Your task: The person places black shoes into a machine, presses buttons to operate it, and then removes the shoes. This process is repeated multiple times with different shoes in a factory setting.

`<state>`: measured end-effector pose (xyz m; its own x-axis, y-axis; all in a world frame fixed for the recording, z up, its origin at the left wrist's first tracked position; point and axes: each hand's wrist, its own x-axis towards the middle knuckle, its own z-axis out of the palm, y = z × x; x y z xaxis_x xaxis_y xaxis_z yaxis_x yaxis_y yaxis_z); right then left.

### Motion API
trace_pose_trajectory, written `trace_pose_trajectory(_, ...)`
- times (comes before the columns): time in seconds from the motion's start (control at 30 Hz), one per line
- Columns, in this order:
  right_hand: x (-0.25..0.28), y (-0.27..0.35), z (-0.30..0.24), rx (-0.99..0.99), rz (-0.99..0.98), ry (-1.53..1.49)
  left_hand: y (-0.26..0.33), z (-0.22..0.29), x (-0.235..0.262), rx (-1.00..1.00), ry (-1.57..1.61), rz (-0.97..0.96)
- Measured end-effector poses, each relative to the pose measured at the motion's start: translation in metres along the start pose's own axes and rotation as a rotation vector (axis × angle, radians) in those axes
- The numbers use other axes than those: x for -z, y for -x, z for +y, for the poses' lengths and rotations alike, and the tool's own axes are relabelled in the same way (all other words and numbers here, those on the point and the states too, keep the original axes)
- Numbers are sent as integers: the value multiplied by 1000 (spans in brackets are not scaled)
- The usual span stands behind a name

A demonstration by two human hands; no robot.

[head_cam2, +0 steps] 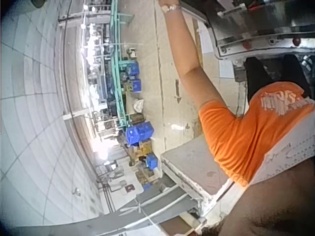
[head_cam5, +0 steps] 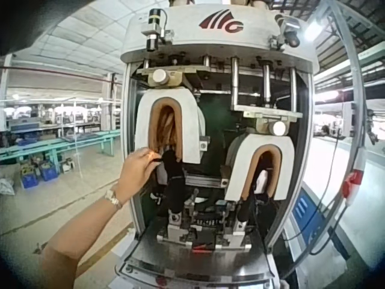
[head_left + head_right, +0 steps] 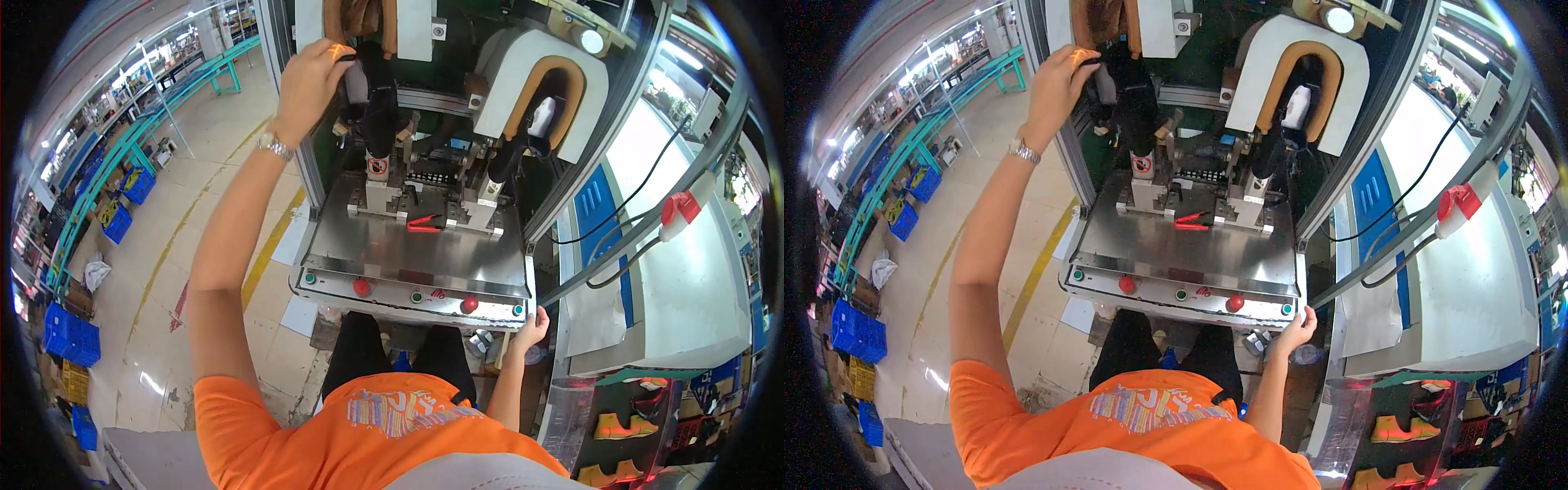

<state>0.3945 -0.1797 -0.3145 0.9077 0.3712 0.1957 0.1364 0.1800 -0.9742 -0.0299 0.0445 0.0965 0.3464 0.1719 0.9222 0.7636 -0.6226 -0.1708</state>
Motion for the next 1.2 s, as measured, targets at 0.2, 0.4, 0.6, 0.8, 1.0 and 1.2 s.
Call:
trace_pose_trajectory(0.2,-15,31,-78,27,-351,9,-28,42,44,-33,150,24)
trace_pose_trajectory(0.4,-55,92,-229,176,-1074,-153,-40,138,61,-130,99,-420)
trace_pose_trajectory(0.6,-38,65,-250,278,-1024,-144,-25,255,9,-179,468,-466)
trace_pose_trajectory(0.8,48,47,-248,-2,-427,-373,-49,375,6,-447,914,-256)
trace_pose_trajectory(1.0,175,22,-232,-436,82,-897,-40,390,0,-451,1180,-385)
trace_pose_trajectory(1.2,321,-104,-205,-135,506,-721,9,365,-42,-144,1254,-646)
